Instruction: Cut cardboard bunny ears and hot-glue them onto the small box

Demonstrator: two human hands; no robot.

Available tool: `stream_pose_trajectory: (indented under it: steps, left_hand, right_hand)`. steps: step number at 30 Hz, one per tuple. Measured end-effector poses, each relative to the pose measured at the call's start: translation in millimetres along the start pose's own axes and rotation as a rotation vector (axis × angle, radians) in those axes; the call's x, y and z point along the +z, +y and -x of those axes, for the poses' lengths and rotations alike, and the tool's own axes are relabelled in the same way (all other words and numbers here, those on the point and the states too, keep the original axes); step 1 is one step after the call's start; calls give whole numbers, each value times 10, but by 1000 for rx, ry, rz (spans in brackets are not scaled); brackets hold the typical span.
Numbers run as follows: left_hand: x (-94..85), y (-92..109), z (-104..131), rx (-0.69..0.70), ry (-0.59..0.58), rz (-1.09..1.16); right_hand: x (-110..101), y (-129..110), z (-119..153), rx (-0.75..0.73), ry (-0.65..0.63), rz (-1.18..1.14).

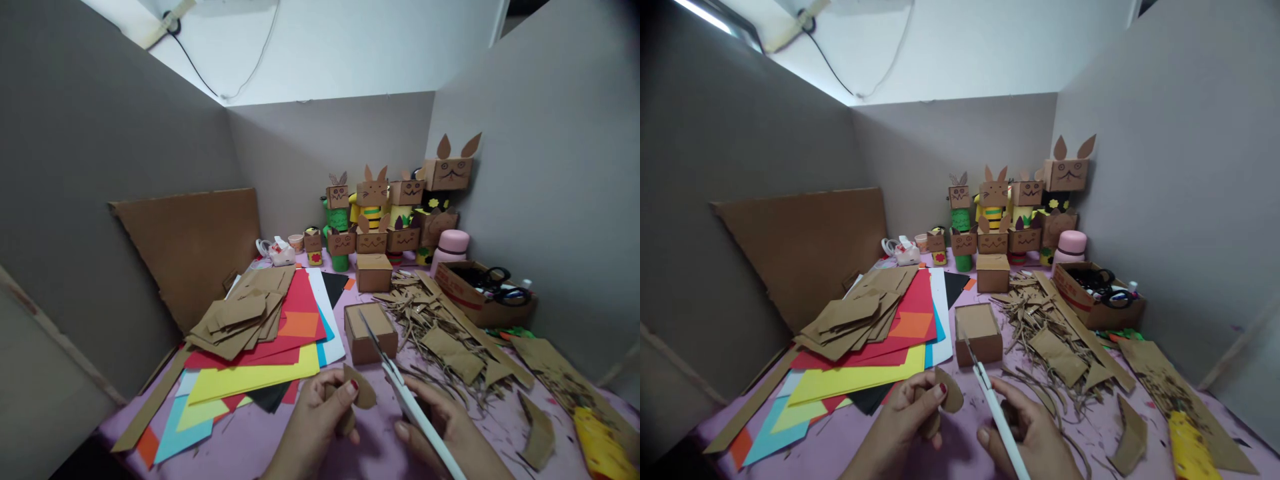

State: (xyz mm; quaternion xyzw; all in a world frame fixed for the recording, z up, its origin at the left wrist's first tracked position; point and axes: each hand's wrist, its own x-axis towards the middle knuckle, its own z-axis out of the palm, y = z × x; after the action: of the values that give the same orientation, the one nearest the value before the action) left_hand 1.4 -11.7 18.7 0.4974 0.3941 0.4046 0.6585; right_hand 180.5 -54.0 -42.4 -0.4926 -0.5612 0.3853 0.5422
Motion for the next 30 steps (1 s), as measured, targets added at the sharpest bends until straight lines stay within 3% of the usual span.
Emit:
stream_pose_trajectory:
  steps: [3,8,12,15,17,20,24,26,30]
  left_hand:
    - [52,-66,18,-38,-48,-29]
    - [96,-174,58,-53,-150,-60]
    - [73,-220,24,-69,-94,66]
    - [39,-242,-26,-144,-68,188]
    - [25,-244,-44,-163,-113,207]
    - [27,-221,-33,-104,-165,116]
    - [43,-194,1,-36,-138,94]
    - [43,-197,5,-50,-146,97]
    - [40,-184,10,-108,-133,-17]
  right_hand:
    - [72,-53,30,127,-37,-228]
    - [123,-182,42,194,29,-273]
    - [127,-221,20,229,101,-300]
    - [124,-246,10,218,163,-278]
    - [118,-246,7,197,164,-251]
    - [88,-192,1,180,157,-204]
    - [-2,-79,-26,142,91,-132]
    - [-45,-50,-41,137,57,-90]
    - [-77,-56,-48,119,136,-69]
